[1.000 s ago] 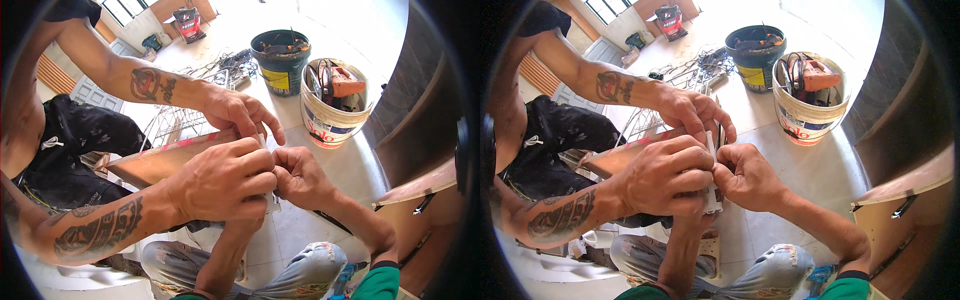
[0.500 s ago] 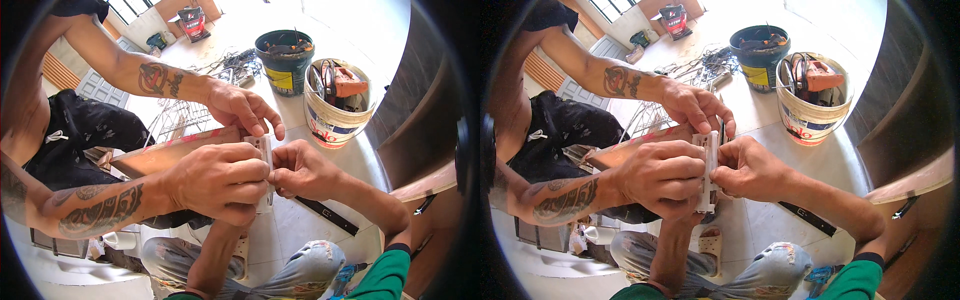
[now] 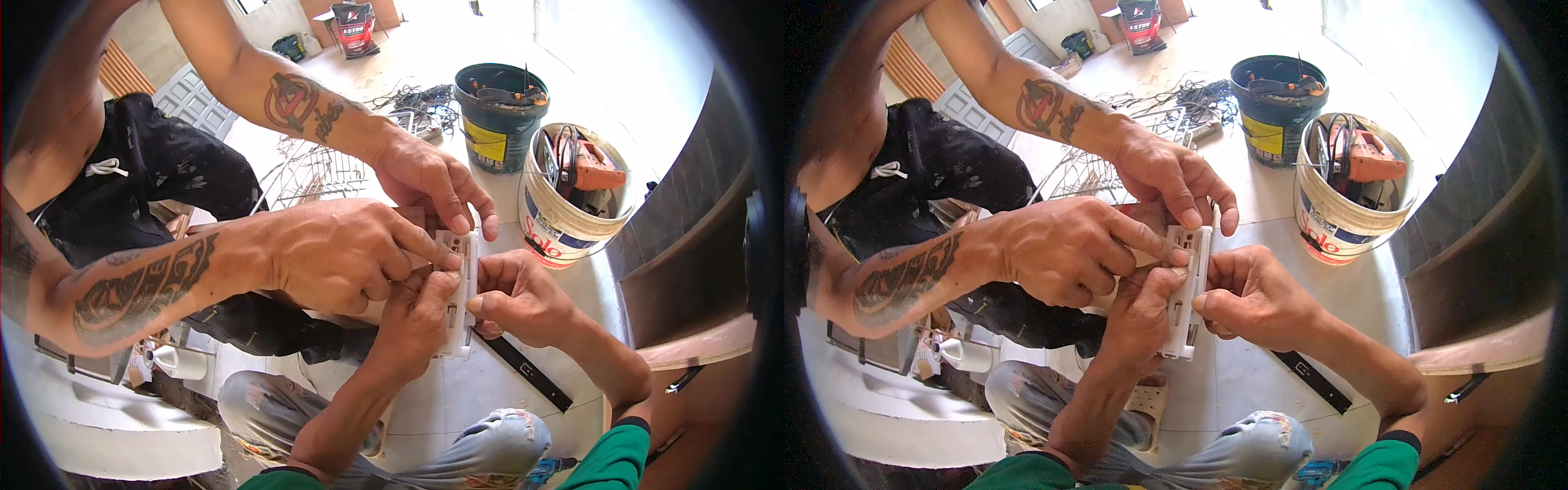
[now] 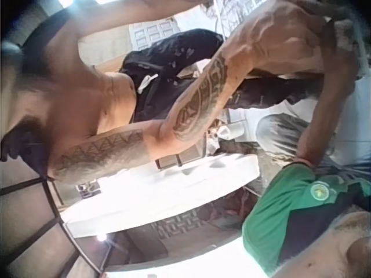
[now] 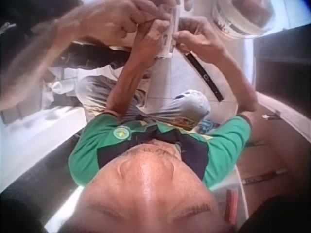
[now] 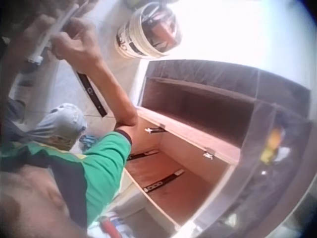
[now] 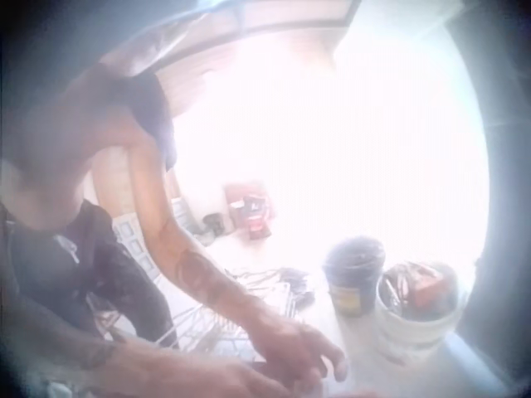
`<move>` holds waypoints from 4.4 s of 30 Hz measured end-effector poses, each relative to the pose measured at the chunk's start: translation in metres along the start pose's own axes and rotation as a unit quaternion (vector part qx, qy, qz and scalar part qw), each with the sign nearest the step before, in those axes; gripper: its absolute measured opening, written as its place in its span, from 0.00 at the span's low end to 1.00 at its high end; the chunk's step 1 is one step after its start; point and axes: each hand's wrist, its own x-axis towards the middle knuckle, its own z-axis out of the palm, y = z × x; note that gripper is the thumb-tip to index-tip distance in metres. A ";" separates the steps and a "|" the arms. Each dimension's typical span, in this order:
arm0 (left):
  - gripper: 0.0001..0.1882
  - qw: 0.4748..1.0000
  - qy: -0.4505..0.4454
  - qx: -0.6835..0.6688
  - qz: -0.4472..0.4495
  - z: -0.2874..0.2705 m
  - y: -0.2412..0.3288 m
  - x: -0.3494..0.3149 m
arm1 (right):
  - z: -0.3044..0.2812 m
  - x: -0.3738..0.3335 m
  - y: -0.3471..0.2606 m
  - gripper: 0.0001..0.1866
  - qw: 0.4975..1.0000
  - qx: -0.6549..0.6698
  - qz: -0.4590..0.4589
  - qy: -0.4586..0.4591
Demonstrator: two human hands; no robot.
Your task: The person handles metal drawer slide components, aligning white plastic parts and a metal track while another person assists with the alignment.
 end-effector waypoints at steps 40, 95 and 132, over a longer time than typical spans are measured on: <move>0.12 0.998 0.055 -0.023 -0.010 0.013 0.000 -0.004 | 0.007 -0.006 -0.007 0.09 0.994 -0.108 0.007 0.032; 0.14 0.208 -0.502 0.787 0.291 0.093 0.078 0.009 | 0.051 -0.038 0.068 0.21 0.837 -0.378 -0.140 0.369; 0.18 0.249 -0.457 0.816 0.251 0.077 0.057 0.015 | 0.062 -0.049 0.056 0.23 0.871 -0.307 -0.146 0.354</move>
